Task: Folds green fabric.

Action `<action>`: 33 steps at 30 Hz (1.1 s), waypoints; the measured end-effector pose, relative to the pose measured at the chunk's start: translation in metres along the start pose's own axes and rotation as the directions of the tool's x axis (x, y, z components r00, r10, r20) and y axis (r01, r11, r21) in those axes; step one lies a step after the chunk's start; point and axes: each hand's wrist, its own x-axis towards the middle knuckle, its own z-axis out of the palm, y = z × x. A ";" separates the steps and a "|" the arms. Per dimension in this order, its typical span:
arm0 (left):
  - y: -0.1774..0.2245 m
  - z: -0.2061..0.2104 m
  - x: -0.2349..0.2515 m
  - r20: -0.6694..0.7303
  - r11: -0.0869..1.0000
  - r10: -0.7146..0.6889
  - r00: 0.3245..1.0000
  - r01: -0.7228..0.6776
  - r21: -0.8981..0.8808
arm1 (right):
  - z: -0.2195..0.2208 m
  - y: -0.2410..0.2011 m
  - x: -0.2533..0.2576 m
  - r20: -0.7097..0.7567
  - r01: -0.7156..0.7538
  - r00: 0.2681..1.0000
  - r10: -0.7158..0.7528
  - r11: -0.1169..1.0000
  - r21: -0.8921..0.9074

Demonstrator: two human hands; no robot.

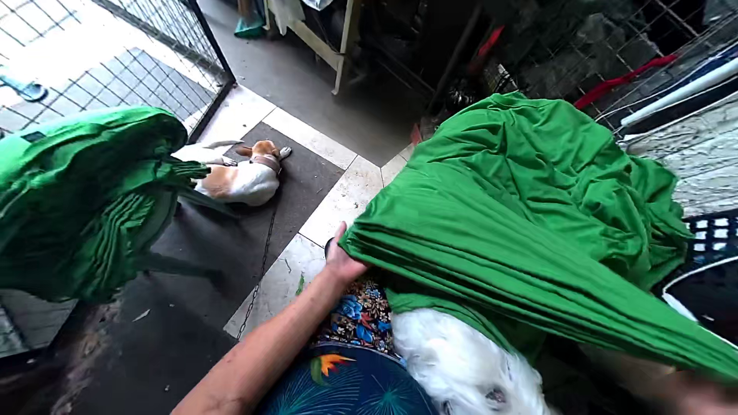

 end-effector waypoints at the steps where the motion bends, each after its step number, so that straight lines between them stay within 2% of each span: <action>1: 0.011 -0.016 0.004 0.052 0.994 -0.082 0.995 0.078 0.073 | -0.009 0.013 -0.002 -0.027 -0.050 0.998 0.050 0.999 -0.007; 3: 0.028 -0.034 0.002 0.108 0.948 -0.179 0.978 0.142 0.286 | -0.030 0.035 -0.003 -0.009 -0.127 0.992 0.128 0.992 0.023; 4: 0.033 -0.036 -0.001 0.071 0.911 -0.173 0.982 0.132 0.390 | -0.043 0.045 0.001 0.024 -0.153 0.988 0.152 0.986 0.068; 6: 0.036 -0.033 -0.008 -0.025 0.801 -0.037 0.999 0.045 0.597 | -0.049 0.056 0.000 -0.016 -0.164 0.986 0.167 0.979 0.120; 7: 0.037 -0.032 -0.011 -0.031 0.688 0.063 0.998 -0.020 0.726 | -0.050 0.058 -0.001 -0.025 -0.159 0.986 0.164 0.977 0.140; 9: 0.041 -0.027 -0.014 0.012 0.391 0.245 0.969 -0.111 0.914 | -0.037 0.055 -0.008 -0.068 -0.145 0.986 0.154 0.982 0.117; 11: 0.046 -0.017 -0.015 0.042 0.233 0.334 0.942 -0.125 0.964 | -0.035 0.053 -0.005 -0.076 -0.142 0.986 0.147 0.987 0.071; 13: 0.050 -0.001 -0.018 0.011 0.144 0.234 0.972 -0.046 0.988 | -0.050 0.056 0.007 -0.014 -0.149 0.989 0.150 0.987 0.060; 15: 0.051 0.009 -0.018 0.018 -0.001 0.103 0.994 -0.018 1.000 | -0.057 0.057 0.013 0.013 -0.156 0.988 0.155 0.986 0.065; 17: 0.054 0.016 -0.018 0.091 -0.187 0.083 0.992 -0.074 0.980 | -0.047 0.057 0.006 -0.032 -0.153 0.987 0.156 0.985 0.075; 19: 0.054 0.021 -0.021 0.217 -0.343 0.132 0.967 -0.161 0.925 | -0.052 0.060 0.005 -0.007 -0.155 0.988 0.157 0.983 0.101; 22: 0.052 0.028 -0.032 0.357 -0.490 0.202 0.912 -0.221 0.843 | -0.059 0.063 0.006 0.032 -0.156 0.987 0.155 0.987 0.033; 23: 0.051 0.031 -0.035 0.337 -0.493 0.198 0.921 -0.204 0.846 | -0.065 0.066 0.009 0.049 -0.150 0.988 0.149 0.989 0.018; 25: 0.051 0.033 -0.033 0.232 -0.425 0.139 0.963 -0.153 0.892 | -0.074 0.071 0.015 0.076 -0.126 0.989 0.126 0.992 -0.002; 28: 0.052 0.028 -0.022 0.156 -0.153 0.052 0.986 -0.146 0.977 | -0.072 0.072 0.011 0.061 -0.126 0.990 0.126 0.992 -0.010; 33: 0.057 0.053 -0.029 0.044 0.258 0.037 0.998 -0.053 0.965 | -0.050 0.061 -0.008 -0.008 -0.141 0.990 0.141 0.988 -0.069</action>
